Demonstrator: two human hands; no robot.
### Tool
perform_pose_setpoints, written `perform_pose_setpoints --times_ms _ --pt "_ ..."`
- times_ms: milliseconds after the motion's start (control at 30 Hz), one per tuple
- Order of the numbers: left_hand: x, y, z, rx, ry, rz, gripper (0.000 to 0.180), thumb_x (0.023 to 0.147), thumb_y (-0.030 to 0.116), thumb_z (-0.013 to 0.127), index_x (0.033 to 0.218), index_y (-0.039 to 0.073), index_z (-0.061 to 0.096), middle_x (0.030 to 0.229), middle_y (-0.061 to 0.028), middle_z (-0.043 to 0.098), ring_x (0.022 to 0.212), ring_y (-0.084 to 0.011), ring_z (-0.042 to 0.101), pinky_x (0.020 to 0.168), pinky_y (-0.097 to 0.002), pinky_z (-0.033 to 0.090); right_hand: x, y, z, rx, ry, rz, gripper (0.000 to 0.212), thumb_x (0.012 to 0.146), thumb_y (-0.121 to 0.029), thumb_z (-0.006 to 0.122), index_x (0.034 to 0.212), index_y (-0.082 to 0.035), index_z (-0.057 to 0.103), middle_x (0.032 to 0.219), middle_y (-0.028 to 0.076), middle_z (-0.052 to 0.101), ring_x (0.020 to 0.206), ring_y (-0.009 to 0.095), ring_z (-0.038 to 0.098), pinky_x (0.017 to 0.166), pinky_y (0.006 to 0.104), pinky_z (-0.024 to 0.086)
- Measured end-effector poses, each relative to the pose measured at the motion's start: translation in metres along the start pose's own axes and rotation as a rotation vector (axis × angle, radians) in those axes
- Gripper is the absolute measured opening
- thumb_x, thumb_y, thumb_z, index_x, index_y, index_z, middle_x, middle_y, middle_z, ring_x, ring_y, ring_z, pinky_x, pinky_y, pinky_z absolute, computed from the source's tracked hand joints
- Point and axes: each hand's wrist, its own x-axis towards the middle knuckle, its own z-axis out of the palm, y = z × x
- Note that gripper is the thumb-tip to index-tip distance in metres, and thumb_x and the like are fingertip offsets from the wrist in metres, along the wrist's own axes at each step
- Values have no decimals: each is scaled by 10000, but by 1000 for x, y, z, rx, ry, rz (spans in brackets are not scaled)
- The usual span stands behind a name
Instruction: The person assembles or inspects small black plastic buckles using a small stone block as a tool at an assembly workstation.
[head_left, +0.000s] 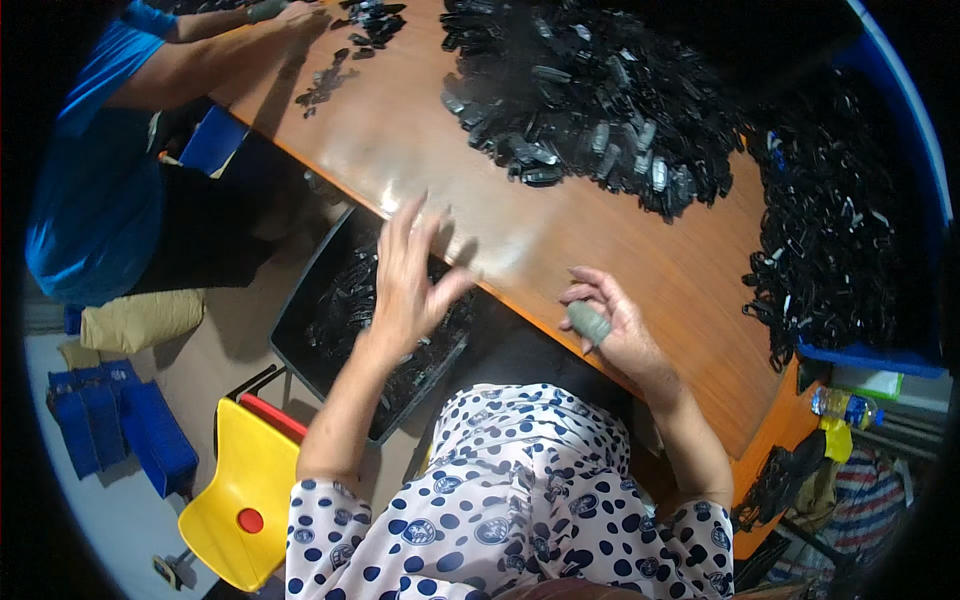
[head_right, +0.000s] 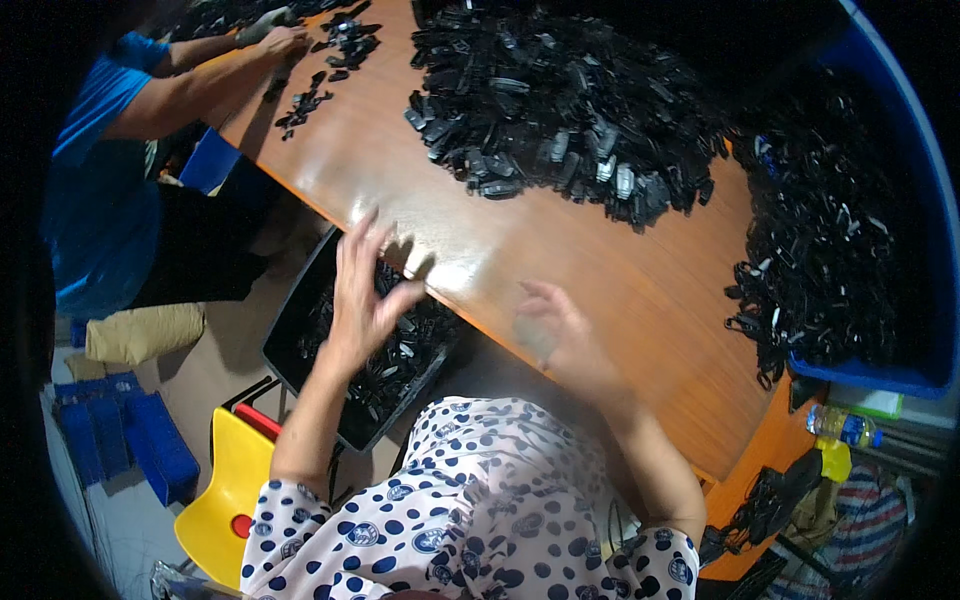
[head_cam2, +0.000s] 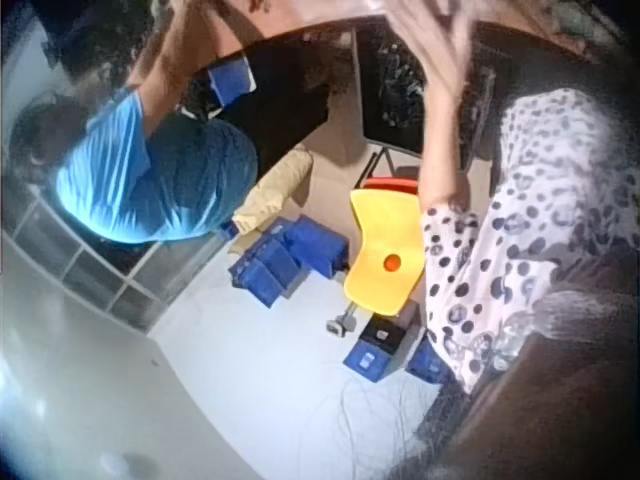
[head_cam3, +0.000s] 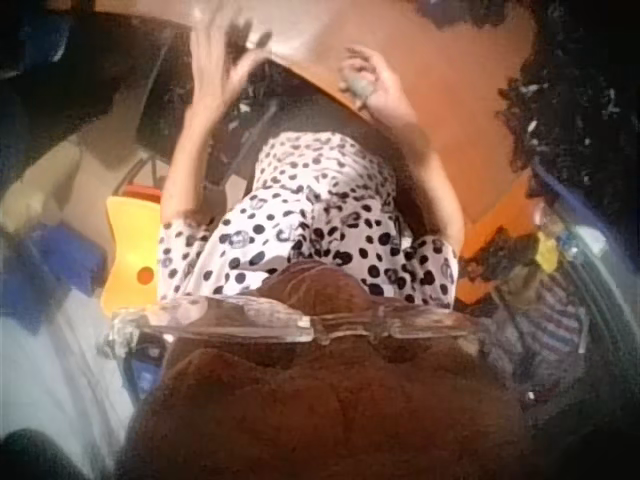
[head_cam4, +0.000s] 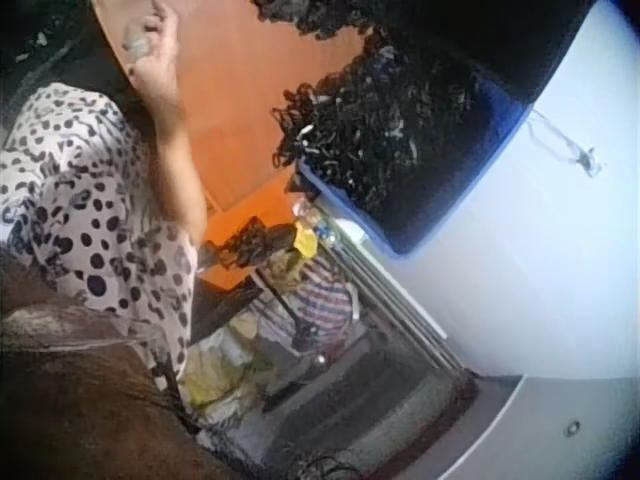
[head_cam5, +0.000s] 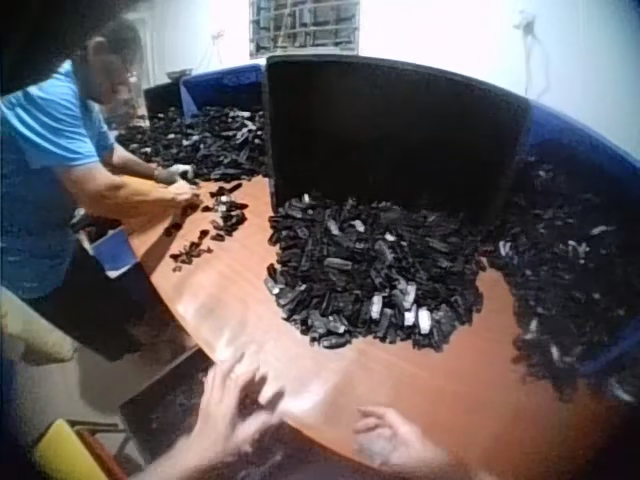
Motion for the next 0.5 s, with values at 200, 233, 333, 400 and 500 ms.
perform_pose_setpoints --times_ms 200,233,333,400,500 --pt "119 -127 67 616 63 483 557 852 311 633 1323 65 466 1391 -257 385 1264 -443 373 1046 -484 338 -22 29 -63 -68 423 -129 340 937 -104 555 1247 -5 456 1065 85 542 885 130 610 570 197 472" --pt "131 -123 80 375 96 194 538 894 344 576 1342 71 456 1394 -255 386 1281 -431 363 1051 -474 333 -27 39 -82 -122 518 -161 318 932 -95 557 1225 -3 474 1053 79 540 873 129 600 607 224 480" --pt "153 -102 108 67 133 -97 533 969 436 437 1372 87 445 1400 -254 387 1316 -397 347 1063 -461 319 -48 58 -132 -410 781 -254 314 903 -93 593 1195 -17 506 1042 97 542 879 182 589 704 299 484" --pt "152 -84 126 0 155 -66 514 971 426 448 1338 68 478 1370 -267 408 1284 -412 376 1061 -470 315 -63 61 -159 -652 907 -312 332 880 -101 626 1187 -35 518 1044 119 546 896 236 588 764 346 481" --pt "137 -61 146 127 271 -45 463 963 380 495 1261 28 534 1299 -276 461 1222 -427 416 1033 -501 330 -77 53 -190 -1137 988 -277 347 812 -37 634 1146 -59 541 1000 134 517 919 307 563 764 403 493"
